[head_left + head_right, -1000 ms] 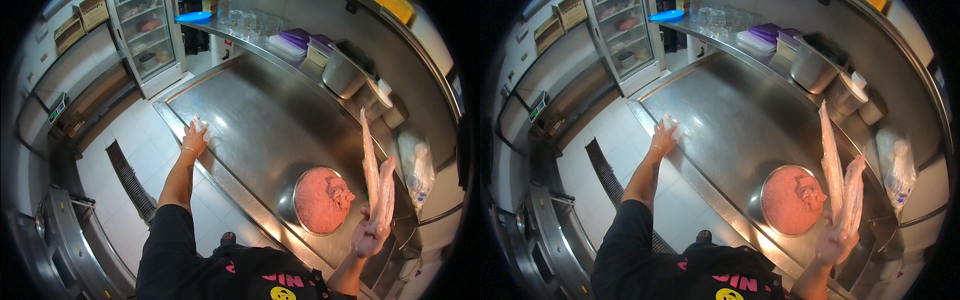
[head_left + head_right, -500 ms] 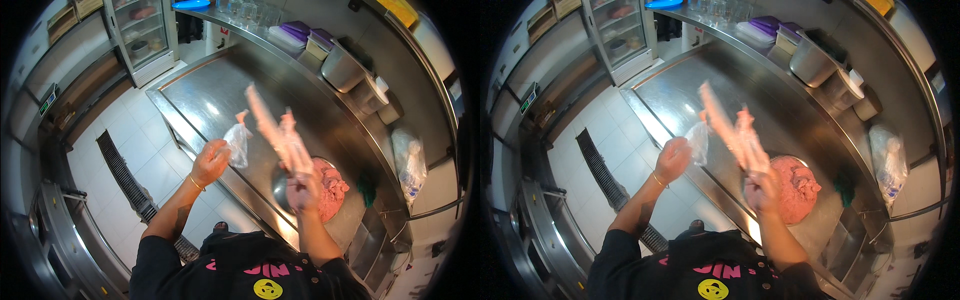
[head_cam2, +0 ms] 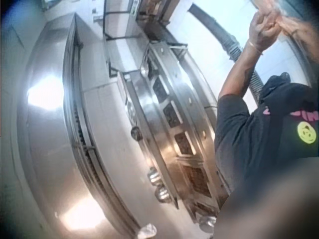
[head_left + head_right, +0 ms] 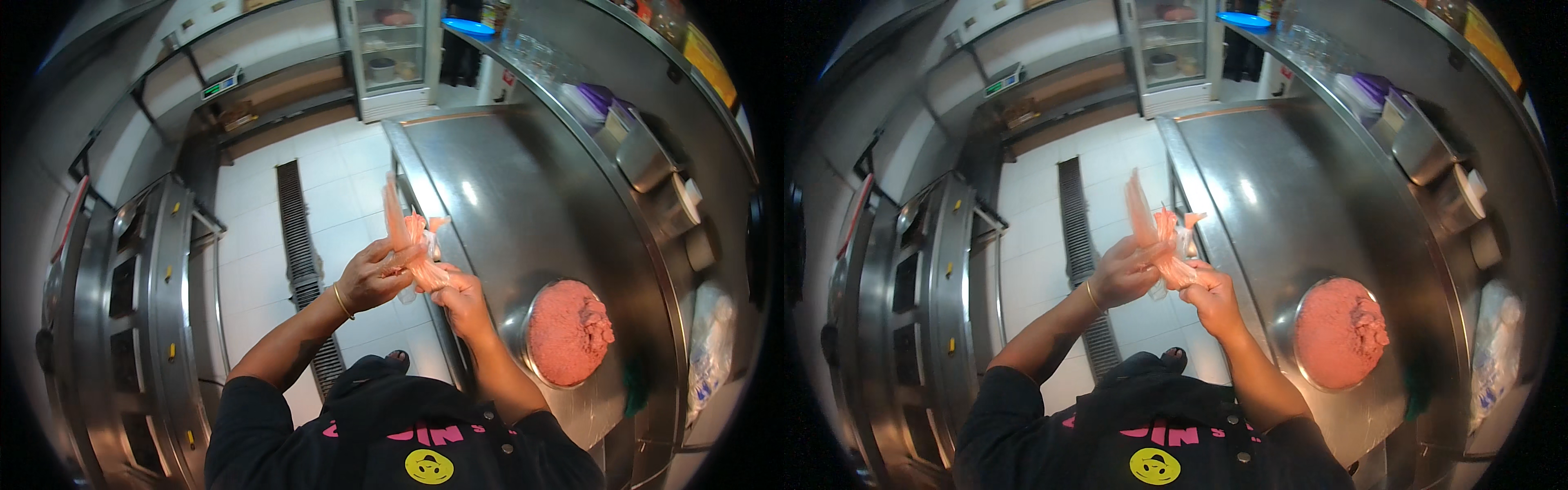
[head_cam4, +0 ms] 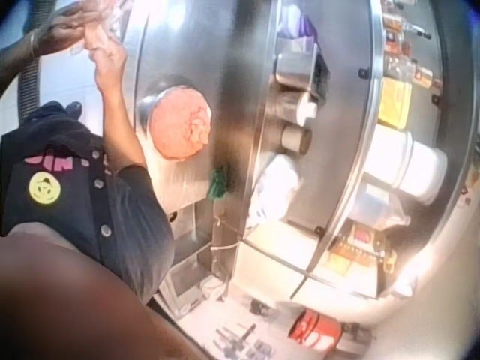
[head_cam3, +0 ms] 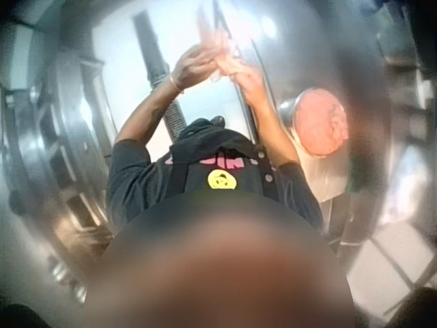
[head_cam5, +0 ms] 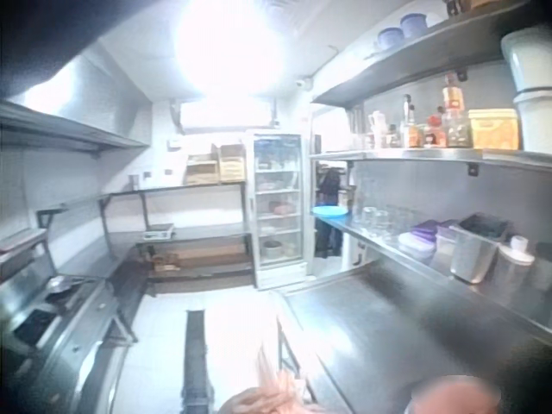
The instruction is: The person fills a long, thin casing with ground meat from a metal bowl, using both hands to push the meat into the casing and twist it into links. They wash their hands in the sink, use a knife to trim the casing, and continue stuffing additional sections. A coworker is present in the background.
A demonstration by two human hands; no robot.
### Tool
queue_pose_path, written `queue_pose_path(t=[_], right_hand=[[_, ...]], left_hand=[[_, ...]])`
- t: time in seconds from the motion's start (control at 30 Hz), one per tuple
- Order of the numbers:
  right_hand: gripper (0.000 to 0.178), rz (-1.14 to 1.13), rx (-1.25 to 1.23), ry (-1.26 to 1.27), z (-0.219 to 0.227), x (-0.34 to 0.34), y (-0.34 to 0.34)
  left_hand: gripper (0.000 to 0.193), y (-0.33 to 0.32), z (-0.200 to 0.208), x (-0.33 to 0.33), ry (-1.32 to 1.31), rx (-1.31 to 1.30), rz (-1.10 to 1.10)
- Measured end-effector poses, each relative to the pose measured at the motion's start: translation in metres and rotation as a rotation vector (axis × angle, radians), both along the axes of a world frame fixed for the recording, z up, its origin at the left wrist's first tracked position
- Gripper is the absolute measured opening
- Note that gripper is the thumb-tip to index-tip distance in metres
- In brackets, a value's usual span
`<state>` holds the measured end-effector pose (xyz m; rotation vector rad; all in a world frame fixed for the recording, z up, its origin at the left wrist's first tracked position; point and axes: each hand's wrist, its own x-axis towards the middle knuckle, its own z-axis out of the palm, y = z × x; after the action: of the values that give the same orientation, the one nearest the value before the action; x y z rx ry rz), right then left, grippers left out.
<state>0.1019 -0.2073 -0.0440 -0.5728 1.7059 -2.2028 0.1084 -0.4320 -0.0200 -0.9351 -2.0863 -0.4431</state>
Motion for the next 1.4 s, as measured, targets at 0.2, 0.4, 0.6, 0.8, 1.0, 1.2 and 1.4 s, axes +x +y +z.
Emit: queue_pose_path(t=[0.2, 0.4, 0.6, 0.8, 1.0, 1.2, 1.4], right_hand=[[0.061, 0.228, -0.304, -0.603, 0.005, 0.029, -0.062], [0.090, 0.435, -0.615, -0.544, -0.017, -0.005, -0.161], [0.095, 0.448, -0.488, -0.243, -0.008, -0.013, -0.309], [0.079, 0.577, -0.345, -0.431, 0.017, -0.024, -0.467], [0.053, 0.803, -0.256, -0.330, 0.009, -0.074, -0.567], [0.039, 0.631, -0.242, -0.262, 0.008, -0.126, -0.660], [0.019, 0.691, -0.170, 0.170, -0.003, -0.242, -0.753]], left_hand=[[0.022, -0.056, -0.003, 0.045, 0.026, 0.020, 0.030], [0.020, -0.126, -0.014, 0.071, -0.220, 0.143, 0.201], [0.023, -0.259, -0.021, 0.066, -0.236, 0.106, 0.104], [0.021, -0.395, 0.000, 0.054, -0.375, -0.024, -0.058], [0.019, -0.505, 0.008, 0.025, -0.638, -0.001, -0.184], [0.013, -0.591, 0.009, -0.032, -0.828, 0.047, -0.075], [0.015, -0.685, 0.032, -0.122, -1.233, 0.156, 0.011]])
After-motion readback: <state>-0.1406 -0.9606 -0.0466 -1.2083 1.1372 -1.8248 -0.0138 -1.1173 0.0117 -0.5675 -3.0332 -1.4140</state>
